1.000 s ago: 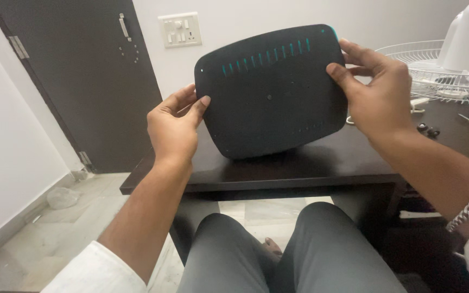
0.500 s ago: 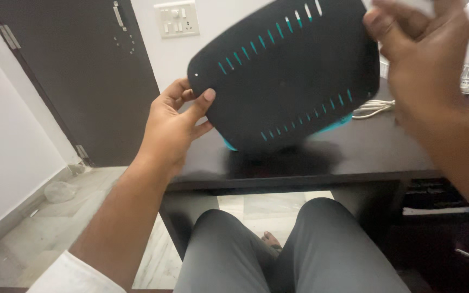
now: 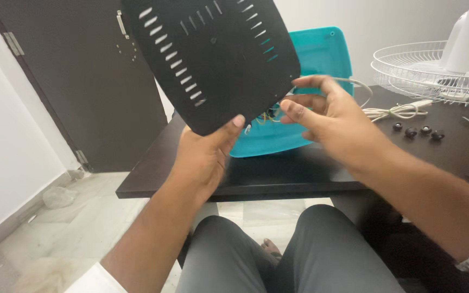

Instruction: The person aligns a black plastic cover onto a teal fan housing and secures it by tightening screws with a yellow screwdriver. The person works on a dark table in a room with a white wall and a door.

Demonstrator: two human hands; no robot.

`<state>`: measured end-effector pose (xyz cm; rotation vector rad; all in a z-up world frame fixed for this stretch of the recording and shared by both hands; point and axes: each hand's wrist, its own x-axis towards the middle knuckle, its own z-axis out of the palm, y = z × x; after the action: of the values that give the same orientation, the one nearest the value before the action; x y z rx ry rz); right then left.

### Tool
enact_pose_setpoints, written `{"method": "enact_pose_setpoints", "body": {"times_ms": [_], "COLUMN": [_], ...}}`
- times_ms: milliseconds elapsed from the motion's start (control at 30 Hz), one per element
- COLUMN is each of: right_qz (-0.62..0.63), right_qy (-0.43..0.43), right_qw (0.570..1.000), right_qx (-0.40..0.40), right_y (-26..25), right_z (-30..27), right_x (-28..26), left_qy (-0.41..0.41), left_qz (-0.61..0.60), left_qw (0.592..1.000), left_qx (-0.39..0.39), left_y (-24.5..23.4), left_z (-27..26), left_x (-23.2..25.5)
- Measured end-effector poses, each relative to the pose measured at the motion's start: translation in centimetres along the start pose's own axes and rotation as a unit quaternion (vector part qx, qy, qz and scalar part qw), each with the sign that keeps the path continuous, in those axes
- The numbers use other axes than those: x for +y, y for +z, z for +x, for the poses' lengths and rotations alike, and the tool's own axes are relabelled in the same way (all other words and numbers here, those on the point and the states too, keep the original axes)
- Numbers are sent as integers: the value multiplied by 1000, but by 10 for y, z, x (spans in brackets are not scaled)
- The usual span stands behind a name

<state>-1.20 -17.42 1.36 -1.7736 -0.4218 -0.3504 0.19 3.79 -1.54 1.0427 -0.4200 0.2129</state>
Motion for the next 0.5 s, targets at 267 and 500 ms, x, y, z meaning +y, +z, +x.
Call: {"method": "enact_pose_setpoints", "body": {"times_ms": [267, 500], "right_qz": [107, 90], "right_qy": [-16, -37], "right_qw": [993, 991], "right_qx": [50, 89], "right_y": [12, -14], "right_z": [-6, 2], "right_x": [-2, -12], "left_qy": [-35, 3], "left_qz": [54, 18], "left_qw": [996, 999], "left_qx": [-53, 50], "left_y": [3, -13], "left_z": [-10, -8], "left_x": [1, 30]}}
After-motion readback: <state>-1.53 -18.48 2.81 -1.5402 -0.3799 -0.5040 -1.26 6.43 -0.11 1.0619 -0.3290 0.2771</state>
